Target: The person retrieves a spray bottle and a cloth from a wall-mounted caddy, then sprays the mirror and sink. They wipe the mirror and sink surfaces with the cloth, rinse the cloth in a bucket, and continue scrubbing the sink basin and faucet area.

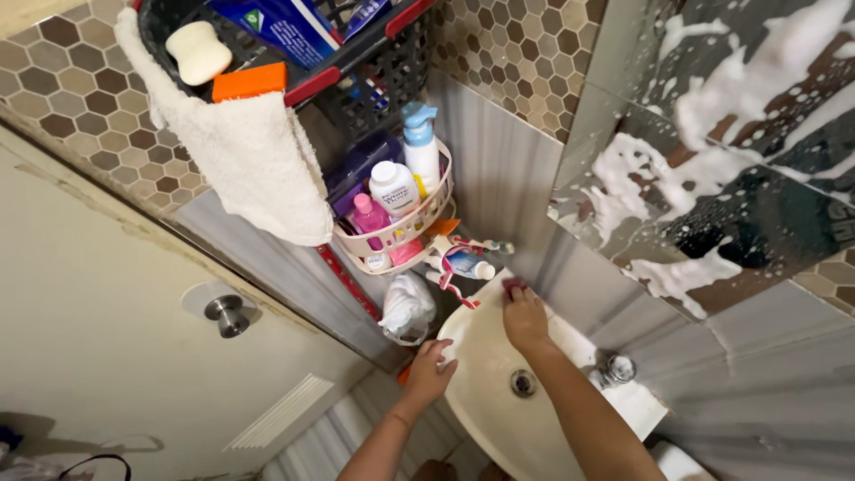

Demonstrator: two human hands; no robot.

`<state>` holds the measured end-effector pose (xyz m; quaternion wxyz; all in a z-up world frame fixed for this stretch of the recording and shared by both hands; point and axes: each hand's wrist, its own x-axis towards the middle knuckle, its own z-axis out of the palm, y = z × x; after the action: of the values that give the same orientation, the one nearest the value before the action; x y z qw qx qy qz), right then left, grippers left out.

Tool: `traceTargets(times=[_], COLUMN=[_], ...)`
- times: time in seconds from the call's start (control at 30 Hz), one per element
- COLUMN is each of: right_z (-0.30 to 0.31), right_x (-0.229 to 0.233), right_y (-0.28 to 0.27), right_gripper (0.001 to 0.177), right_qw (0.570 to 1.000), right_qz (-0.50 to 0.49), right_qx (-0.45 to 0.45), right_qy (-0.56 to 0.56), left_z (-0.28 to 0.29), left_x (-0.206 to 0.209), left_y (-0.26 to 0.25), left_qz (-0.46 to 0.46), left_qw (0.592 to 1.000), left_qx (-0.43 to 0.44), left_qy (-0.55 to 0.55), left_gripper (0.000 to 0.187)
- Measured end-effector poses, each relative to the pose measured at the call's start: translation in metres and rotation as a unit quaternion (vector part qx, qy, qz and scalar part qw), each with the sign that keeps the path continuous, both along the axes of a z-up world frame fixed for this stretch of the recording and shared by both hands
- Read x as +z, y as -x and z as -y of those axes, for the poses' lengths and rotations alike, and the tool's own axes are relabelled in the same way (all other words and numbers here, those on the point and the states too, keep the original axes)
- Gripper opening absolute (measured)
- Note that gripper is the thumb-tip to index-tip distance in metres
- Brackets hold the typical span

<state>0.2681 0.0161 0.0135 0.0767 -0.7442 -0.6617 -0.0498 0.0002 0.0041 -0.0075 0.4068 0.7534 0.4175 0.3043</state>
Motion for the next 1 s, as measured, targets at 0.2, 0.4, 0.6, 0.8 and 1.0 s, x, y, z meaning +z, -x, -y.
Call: traceTargets(times=[0.2,0.4,0.6,0.8,1.0], right_z=[0.035,0.041,0.031,0.016,0.017], right_x=[0.025,0.028,0.0,-0.002,0.015], right_y=[-0.015,-0.025,-0.023,-0.005,0.004], right_gripper=[0.024,0.032,0.038,0.039,0.042], right_qw=[0.989,0.983,0.986,0.979,0.967], right_qz=[0.02,-0.141,-0.151,-0.183,-0.232], right_qx=[-0.044,-0.074,-0.075,-0.077,-0.098], right_qy=[0.141,0.094,0.009,-0.046,-0.047], left_z=[-0.014,-0.044,-0.08,-0.114,-0.134], left_x=[-0.031,-0.015,0.076,0.13,0.127], left_y=[0.003,0.098,0.24,0.292,0.312], left_qz=[0.054,0.087,-0.142,-0.337,-0.383], left_qw=[0.994,0.956,0.822,0.809,0.807], left_qx=[0.081,0.249,0.513,0.412,0.382], left_qy=[0.052,-0.132,-0.202,-0.249,-0.237], left_gripper=[0.038,0.01,0.05,0.067,0.048])
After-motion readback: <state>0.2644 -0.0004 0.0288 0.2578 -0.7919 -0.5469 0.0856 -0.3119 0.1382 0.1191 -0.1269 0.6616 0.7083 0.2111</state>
